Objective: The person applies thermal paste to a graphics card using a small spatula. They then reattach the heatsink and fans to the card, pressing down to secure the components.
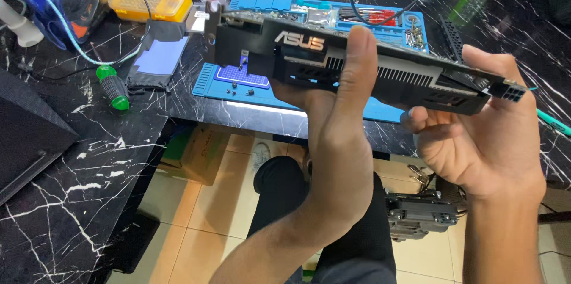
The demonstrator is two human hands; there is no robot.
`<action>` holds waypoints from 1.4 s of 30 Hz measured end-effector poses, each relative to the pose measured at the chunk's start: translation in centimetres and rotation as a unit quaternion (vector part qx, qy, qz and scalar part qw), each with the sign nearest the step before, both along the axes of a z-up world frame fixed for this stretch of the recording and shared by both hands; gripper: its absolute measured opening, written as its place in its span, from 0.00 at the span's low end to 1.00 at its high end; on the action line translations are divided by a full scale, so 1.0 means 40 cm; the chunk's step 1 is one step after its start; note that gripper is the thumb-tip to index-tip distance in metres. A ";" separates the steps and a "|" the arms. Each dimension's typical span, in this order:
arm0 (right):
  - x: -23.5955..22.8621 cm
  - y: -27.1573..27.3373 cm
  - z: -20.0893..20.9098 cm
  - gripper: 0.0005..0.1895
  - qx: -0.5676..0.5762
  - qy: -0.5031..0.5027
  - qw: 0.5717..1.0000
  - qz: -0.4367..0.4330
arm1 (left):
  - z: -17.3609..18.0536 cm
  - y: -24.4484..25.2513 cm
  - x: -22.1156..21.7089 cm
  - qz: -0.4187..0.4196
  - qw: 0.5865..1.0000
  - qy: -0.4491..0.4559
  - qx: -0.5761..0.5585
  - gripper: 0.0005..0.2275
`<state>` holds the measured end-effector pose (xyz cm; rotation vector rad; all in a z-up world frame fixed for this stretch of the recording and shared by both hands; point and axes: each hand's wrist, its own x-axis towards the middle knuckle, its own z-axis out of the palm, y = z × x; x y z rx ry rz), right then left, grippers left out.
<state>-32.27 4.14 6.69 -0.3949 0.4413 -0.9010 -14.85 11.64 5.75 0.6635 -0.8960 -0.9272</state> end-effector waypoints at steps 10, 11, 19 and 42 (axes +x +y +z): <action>0.011 0.017 -0.011 0.52 0.092 -0.191 0.973 0.091 | 0.121 0.005 0.017 0.055 0.946 0.215 0.237 0.30; 0.008 0.017 -0.015 0.53 0.090 -0.194 0.972 0.093 | 0.117 0.005 0.014 0.055 0.942 0.241 0.229 0.28; -0.006 0.022 -0.025 0.42 0.080 -0.155 0.980 0.095 | 0.010 0.038 -0.004 0.082 0.985 0.109 0.101 0.16; -0.044 0.090 0.005 0.30 -0.066 0.146 0.976 -0.146 | -0.074 0.034 -0.024 0.081 0.978 0.191 -0.016 0.26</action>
